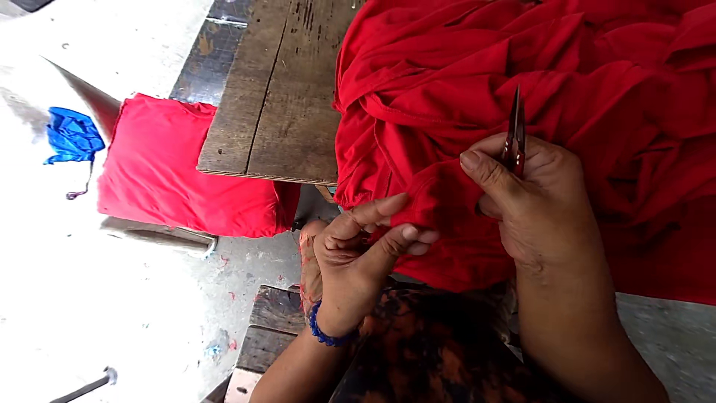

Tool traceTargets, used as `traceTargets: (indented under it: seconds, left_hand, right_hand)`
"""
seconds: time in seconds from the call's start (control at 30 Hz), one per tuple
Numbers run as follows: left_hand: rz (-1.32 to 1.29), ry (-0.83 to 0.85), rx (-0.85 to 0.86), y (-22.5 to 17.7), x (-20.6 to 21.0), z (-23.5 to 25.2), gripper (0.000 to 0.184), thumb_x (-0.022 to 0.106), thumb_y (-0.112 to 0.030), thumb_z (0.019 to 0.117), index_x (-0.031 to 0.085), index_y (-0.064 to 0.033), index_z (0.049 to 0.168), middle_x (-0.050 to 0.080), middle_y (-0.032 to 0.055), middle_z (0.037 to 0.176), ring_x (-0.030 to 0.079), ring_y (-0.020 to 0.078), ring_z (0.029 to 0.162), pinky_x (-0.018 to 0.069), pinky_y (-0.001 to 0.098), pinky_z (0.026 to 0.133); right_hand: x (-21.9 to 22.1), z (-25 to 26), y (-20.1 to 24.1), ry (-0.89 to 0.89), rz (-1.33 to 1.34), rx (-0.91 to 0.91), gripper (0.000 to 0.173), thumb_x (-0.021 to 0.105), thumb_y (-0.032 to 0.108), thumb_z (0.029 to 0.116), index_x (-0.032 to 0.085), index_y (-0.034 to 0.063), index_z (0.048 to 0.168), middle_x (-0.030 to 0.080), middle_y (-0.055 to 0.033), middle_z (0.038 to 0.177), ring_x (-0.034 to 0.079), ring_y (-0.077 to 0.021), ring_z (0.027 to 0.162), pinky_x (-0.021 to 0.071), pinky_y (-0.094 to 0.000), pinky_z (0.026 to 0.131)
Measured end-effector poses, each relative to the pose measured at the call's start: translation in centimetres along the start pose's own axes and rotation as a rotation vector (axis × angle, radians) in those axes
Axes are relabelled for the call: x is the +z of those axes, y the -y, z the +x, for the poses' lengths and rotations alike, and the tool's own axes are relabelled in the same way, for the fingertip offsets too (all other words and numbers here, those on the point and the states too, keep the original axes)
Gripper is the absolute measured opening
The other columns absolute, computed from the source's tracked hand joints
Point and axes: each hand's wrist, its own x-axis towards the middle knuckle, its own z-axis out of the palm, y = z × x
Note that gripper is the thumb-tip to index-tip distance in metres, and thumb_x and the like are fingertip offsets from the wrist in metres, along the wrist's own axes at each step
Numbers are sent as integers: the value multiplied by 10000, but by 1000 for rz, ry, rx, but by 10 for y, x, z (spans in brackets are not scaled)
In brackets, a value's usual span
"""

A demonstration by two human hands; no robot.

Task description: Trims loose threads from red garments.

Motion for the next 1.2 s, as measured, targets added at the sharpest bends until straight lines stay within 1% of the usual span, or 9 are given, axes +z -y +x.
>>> traceTargets:
  seconds: [0.1, 0.17, 0.27, 0.43, 0.87, 1.0, 1.1, 1.17, 1.2]
  left_hand:
    - [101, -35, 63, -1, 4, -2, 194, 665, -15, 972, 735, -46, 1151, 776, 90, 961, 766, 157, 779, 658, 298, 697]
    - [143, -52, 91, -3, 5, -5, 171, 637, -30, 996, 724, -43, 1142, 769, 76, 970, 763, 157, 778, 661, 307, 704]
    - [135, -66, 76, -8, 8, -7, 128, 610, -66, 1020, 696, -60, 1114, 756, 62, 954, 760, 159, 786, 661, 319, 714]
    - [92, -118, -1, -14, 13, -9, 114, 576, -114, 1045, 685, -101, 1078, 728, 13, 938, 742, 122, 850, 646, 330, 784]
    - [215, -35, 38, -10, 17, -18, 78, 582, -160, 1047, 658, -144, 1054, 702, -31, 960, 697, 72, 905, 601, 297, 839]
    - [94, -67, -64, -12, 18, -16, 216, 420, -300, 1112, 584, -163, 1077, 739, 48, 983, 758, 194, 922, 644, 401, 829]
    - [-25, -88, -105, -16, 15, -13, 315, 395, -438, 1090, 576, -179, 1085, 746, 76, 1012, 766, 244, 943, 648, 411, 826]
    - [-16, -77, -33, -19, 16, -11, 59, 550, -205, 1066, 540, -176, 1116, 758, 84, 1023, 773, 246, 930, 651, 392, 821]
    - [27, -66, 20, -21, 17, -10, 182, 618, -53, 1012, 531, -167, 1124, 755, 74, 997, 773, 229, 896, 656, 377, 803]
  right_hand:
    - [-3, -15, 4, -20, -188, -170, 227, 704, 179, 961, 672, 56, 1150, 615, 24, 1008, 595, 3, 799, 508, -115, 639]
    - [-4, -29, 8, -48, -317, -260, 363, 712, 244, 951, 625, 35, 1235, 535, -12, 1136, 556, 8, 897, 479, -96, 689]
    - [-2, -52, 11, -73, -451, -347, 260, 664, 264, 1001, 617, 37, 1117, 544, -2, 1027, 527, 13, 887, 446, -111, 729]
    - [9, -71, 6, -81, -668, -428, 319, 656, 323, 1019, 670, 7, 977, 610, -57, 751, 561, -67, 691, 434, -191, 628]
    - [21, -69, 11, -162, -823, -484, 268, 606, 229, 1036, 686, -2, 926, 563, -71, 693, 529, -133, 627, 385, -248, 564]
    - [14, -67, 6, -154, -585, -359, 237, 617, 211, 1039, 673, -12, 982, 607, -28, 767, 554, -6, 691, 449, -135, 631]
    - [7, -67, 1, 16, -175, -194, 164, 505, 240, 1093, 561, 88, 1071, 575, 80, 805, 519, 78, 666, 443, -77, 596]
    - [6, -67, -4, 210, 77, -99, 213, 429, 313, 1117, 539, 135, 1077, 617, 82, 818, 546, 61, 643, 461, -98, 567]
    - [7, -66, -6, 298, 180, -63, 253, 419, 352, 1114, 547, 137, 1076, 609, 73, 805, 552, 51, 632, 473, -108, 559]
